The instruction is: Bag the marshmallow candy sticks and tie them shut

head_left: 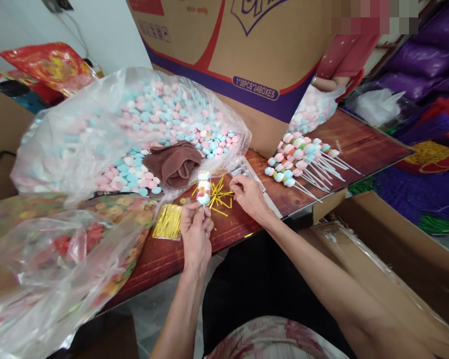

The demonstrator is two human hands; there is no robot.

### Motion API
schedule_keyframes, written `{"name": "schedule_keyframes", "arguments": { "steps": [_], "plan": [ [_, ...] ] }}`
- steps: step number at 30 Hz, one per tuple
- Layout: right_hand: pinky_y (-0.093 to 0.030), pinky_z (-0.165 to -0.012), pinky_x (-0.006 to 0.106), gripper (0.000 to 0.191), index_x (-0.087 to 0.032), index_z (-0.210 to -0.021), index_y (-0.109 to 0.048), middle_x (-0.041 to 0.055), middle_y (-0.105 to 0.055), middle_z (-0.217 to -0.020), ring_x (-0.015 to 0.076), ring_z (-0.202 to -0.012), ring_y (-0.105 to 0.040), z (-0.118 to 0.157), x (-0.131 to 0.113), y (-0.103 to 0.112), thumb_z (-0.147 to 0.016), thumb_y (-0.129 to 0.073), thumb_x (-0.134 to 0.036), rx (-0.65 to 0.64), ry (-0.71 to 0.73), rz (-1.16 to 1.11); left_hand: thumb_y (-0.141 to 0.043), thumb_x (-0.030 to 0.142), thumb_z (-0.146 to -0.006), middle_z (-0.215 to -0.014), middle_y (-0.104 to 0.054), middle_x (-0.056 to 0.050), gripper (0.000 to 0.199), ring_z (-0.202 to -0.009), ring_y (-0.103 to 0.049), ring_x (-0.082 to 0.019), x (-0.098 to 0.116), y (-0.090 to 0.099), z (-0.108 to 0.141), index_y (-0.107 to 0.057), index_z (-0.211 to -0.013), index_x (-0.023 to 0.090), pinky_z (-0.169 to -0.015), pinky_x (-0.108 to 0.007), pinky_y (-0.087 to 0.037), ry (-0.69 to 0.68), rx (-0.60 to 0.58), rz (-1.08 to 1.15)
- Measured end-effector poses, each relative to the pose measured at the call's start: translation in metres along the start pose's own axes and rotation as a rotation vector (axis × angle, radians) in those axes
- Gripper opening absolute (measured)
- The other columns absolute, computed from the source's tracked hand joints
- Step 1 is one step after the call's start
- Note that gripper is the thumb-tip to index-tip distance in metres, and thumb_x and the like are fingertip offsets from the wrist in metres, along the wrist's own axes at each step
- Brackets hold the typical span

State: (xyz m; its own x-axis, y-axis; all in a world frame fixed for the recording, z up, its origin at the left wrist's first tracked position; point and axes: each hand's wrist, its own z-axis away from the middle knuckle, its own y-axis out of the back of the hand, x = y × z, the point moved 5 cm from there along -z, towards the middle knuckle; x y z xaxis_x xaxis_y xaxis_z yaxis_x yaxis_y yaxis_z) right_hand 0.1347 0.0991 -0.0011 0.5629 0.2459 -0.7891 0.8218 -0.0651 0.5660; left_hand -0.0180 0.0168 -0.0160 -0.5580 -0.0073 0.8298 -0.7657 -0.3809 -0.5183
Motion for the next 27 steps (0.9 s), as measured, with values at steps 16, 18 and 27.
{"name": "schedule_keyframes", "arguments": {
  "steps": [16, 18, 27],
  "plan": [
    [-0.055, -0.062, 0.028, 0.013, -0.021, -0.090, -0.066, 0.0010, -0.067, -0.077, 0.0141, -0.063, -0.065, 0.056, -0.024, 0.003, -0.086, -0.062, -0.032, 0.214, -0.154, -0.571, -0.078, 0.023, -0.071, -0.066, -0.049, 0.006, 0.030, -0.046, -0.031, -0.002, -0.016, -0.032, 0.010, -0.050, -0.083, 0.020, -0.044, -0.014, -0.022, 0.099, -0.109, 0.045],
    [-0.055, -0.066, 0.029, 0.012, -0.021, -0.092, -0.067, 0.0031, -0.068, -0.087, 0.0145, -0.068, -0.066, 0.061, -0.024, 0.002, -0.087, -0.061, -0.031, 0.233, -0.107, -0.480, -0.080, 0.027, -0.072, -0.064, -0.048, 0.007, 0.031, -0.047, -0.032, -0.002, -0.018, -0.035, 0.013, -0.052, -0.083, 0.020, -0.044, -0.013, -0.024, 0.079, -0.103, 0.031],
    [-0.054, -0.073, 0.030, 0.013, -0.021, -0.092, -0.069, 0.0043, -0.068, -0.092, 0.0164, -0.078, -0.064, 0.070, -0.018, -0.002, -0.087, -0.061, -0.030, 0.022, -0.182, -0.589, -0.080, 0.039, -0.074, -0.061, -0.050, 0.006, 0.036, -0.050, -0.042, -0.004, -0.023, -0.030, 0.012, -0.050, -0.075, 0.019, -0.049, -0.013, -0.036, 0.031, -0.034, -0.030]
  ]
}}
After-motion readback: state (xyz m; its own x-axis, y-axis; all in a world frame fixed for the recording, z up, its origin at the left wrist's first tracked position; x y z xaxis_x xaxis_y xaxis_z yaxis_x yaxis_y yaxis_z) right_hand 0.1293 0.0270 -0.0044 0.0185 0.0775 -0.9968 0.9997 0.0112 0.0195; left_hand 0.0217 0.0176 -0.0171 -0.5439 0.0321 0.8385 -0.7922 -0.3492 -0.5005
